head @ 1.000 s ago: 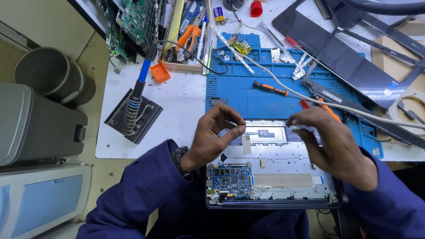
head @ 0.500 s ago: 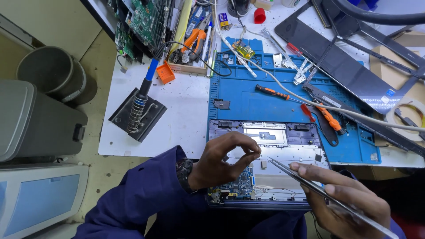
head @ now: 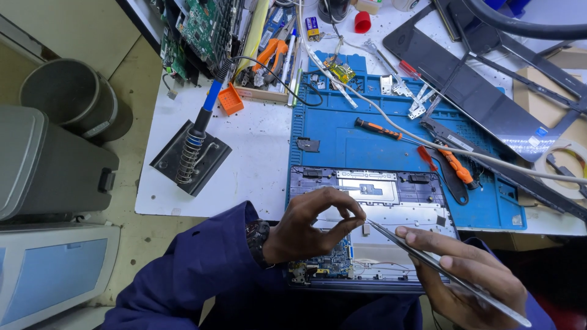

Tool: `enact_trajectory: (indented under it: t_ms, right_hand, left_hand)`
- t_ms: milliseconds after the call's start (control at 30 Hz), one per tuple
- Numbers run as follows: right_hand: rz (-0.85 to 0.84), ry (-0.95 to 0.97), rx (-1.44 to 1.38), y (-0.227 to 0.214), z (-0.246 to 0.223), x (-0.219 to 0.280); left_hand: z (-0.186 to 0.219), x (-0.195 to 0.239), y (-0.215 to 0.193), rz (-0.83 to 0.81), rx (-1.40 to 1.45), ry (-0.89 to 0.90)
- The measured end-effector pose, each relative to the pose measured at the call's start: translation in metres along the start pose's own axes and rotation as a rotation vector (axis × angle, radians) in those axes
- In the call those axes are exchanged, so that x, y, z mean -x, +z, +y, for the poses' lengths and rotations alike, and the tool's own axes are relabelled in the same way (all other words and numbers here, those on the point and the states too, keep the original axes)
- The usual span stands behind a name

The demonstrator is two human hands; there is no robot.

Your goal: The person uses tweezers to position a small component on a circuit board inside a disassembled electronic device. They then use a soldering iron to solder the component in place, applying heat and solder to the connection points.

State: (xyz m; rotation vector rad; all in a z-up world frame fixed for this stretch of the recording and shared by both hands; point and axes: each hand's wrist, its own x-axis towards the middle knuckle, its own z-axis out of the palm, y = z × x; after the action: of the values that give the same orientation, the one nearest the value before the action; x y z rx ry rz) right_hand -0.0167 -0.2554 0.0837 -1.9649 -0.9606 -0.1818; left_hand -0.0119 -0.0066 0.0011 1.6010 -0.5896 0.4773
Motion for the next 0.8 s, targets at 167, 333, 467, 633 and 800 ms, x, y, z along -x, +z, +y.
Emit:
enact_trajectory:
  t_ms: [167,333,467,633,800]
  right_hand:
    - [-0.037,-0.002,-0.013,-0.004,0.006,0.004]
    - [-0.053,-0.028,-0.019,-0.003,0.006,0.002]
    - [-0.056,-0.042,0.010,-0.003,0.007,0.002]
    - [-0.066,-0.081,0.092,-0.003,0.009,0.000]
    - [-0.026,-0.167,0.034,0.002,0.015,0.000]
  left_hand:
    - [-0.003,0.003,0.001,-0.013,-0.012,-0.002]
    - [-0.003,0.001,0.001,-0.015,-0.005,0.001]
    - [-0.003,0.002,0.002,-0.025,-0.021,0.005]
    - [-0.006,0.005,0.003,-0.034,-0.028,0.016]
    - [-0.007,0.005,0.003,-0.041,-0.032,0.018]
